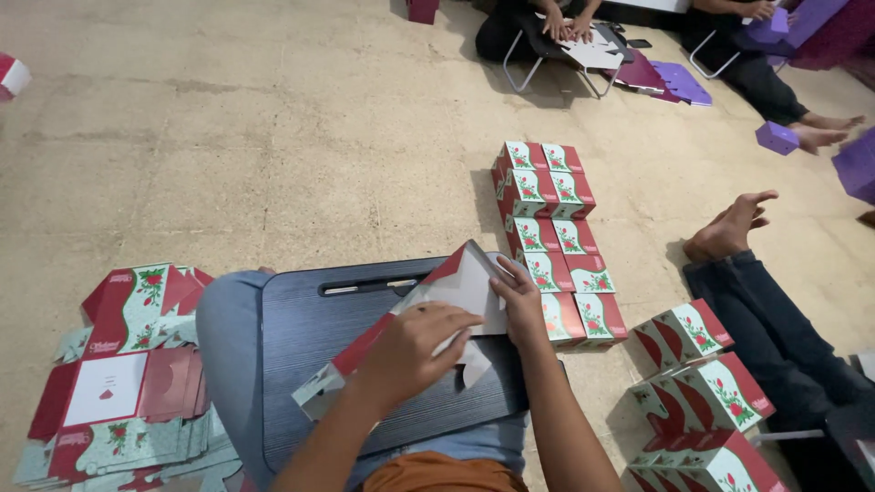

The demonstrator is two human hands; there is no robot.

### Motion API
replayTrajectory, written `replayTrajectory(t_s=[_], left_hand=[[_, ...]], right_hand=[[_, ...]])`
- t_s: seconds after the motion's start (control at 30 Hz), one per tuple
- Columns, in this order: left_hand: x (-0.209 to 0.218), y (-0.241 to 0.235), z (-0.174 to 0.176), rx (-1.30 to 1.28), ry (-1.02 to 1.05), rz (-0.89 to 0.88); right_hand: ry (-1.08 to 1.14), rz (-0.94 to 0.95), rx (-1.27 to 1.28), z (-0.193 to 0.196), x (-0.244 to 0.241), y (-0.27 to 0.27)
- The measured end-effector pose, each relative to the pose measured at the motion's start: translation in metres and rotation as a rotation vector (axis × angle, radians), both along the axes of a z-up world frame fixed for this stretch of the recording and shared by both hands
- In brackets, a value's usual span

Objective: The person sits on the floor with a lap desk and assembles small red and white boxes from flat printed sheets. They fold the sheets along pre-cut lines, tuck the flaps to form the box shape, and place the finished box onto a stack on the floor.

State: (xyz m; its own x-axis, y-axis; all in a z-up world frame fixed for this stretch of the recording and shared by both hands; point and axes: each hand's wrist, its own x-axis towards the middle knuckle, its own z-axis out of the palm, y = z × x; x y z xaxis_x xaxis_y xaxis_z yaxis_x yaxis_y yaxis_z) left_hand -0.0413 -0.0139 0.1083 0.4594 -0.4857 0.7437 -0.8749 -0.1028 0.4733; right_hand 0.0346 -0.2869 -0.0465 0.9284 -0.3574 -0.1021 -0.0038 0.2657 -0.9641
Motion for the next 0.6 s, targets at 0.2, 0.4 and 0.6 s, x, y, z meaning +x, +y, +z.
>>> replayTrajectory(t_s=[0.2,0.4,0.6], left_hand=[[0.007,0.08,-0.011,0.023,0.484,0.271],[0.059,0.127,-0.052,-0.303,1.201,0.094],[0.096,0.09,-0.064,-0.61,1.512,-0.008]], right_hand=[[-0.078,0.011,0.237,-0.012,0.004,-0.028],[-0.104,-0.029,0.37,-0.021,0.042,-0.035],[-0.073,-0.076,0.503,-0.049,0.102,-0.05]])
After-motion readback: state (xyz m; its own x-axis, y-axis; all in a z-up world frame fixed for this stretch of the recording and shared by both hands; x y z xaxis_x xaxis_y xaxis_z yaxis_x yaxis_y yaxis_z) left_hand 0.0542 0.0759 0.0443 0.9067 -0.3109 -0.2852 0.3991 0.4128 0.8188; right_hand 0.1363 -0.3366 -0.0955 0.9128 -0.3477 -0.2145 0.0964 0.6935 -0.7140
